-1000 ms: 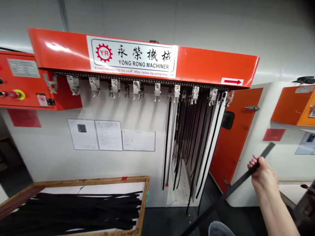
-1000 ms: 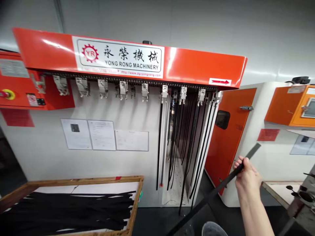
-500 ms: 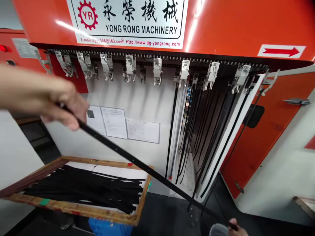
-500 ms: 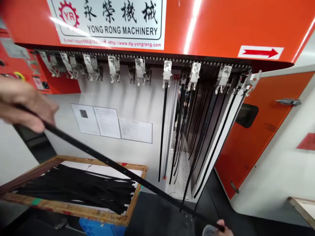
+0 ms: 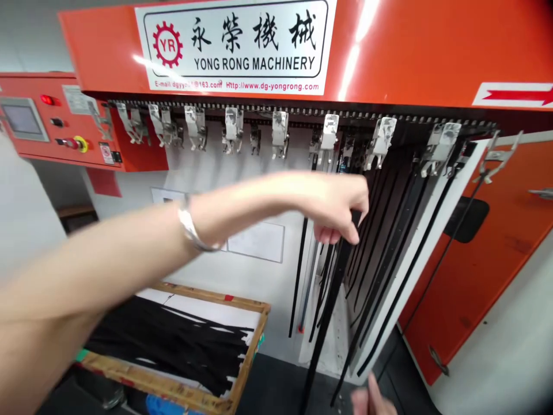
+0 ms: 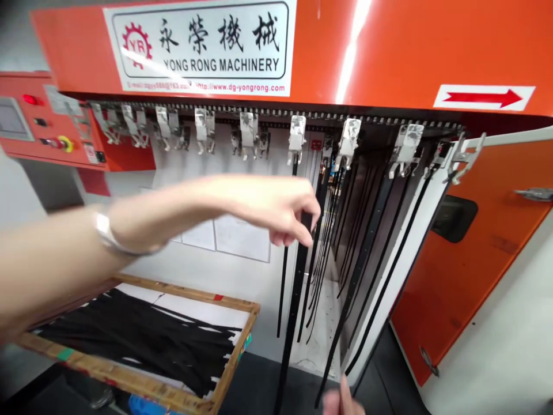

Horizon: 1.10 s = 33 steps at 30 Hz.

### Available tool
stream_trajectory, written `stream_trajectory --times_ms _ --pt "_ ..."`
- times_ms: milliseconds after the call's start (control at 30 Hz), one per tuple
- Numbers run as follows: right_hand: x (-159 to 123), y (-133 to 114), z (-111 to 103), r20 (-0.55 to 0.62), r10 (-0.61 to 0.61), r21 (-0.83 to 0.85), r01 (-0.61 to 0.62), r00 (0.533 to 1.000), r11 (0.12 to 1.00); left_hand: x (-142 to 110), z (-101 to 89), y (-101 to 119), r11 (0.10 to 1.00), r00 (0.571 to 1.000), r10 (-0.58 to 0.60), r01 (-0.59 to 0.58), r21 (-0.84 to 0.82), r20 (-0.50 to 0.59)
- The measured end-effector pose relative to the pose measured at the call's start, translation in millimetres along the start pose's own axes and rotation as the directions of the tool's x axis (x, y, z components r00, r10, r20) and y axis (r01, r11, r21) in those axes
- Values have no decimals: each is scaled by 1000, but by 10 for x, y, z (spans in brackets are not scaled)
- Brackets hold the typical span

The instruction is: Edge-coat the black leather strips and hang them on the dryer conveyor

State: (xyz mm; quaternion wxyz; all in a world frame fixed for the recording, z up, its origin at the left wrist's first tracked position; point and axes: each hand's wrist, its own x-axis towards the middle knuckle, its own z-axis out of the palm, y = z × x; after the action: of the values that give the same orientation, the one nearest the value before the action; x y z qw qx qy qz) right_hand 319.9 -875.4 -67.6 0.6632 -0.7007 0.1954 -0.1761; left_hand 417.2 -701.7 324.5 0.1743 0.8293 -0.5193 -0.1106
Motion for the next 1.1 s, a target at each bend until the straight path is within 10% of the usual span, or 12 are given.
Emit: stream_trajectory --times_ms 133,300,400,500,733,1100 --pt "172 -750 489 31 -353 274 332 935 903 335 460 -361 999 999 53 -53 -2 8" --pt "398 -1527 1084 78 -500 467 411 862 783 287 328 -529 996 974 74 -60 67 -216" --pt "562 -1744 1188 36 -535 530 438 844 726 378 83 -486 995 792 60 -95 -26 -607" --pt "729 -1923 1175 -8 -575 555 482 818 678 740 -191 -408 955 658 -21 -210 -210 -753" --pt "1039 -2239 1071 -32 -614 562 522 789 641 1453 -629 -312 759 717 -154 -355 -546 -680" --pt "1388 -2561 838 -40 -658 546 568 752 616 1356 -570 -370 692 756 -161 -372 -619 -635"
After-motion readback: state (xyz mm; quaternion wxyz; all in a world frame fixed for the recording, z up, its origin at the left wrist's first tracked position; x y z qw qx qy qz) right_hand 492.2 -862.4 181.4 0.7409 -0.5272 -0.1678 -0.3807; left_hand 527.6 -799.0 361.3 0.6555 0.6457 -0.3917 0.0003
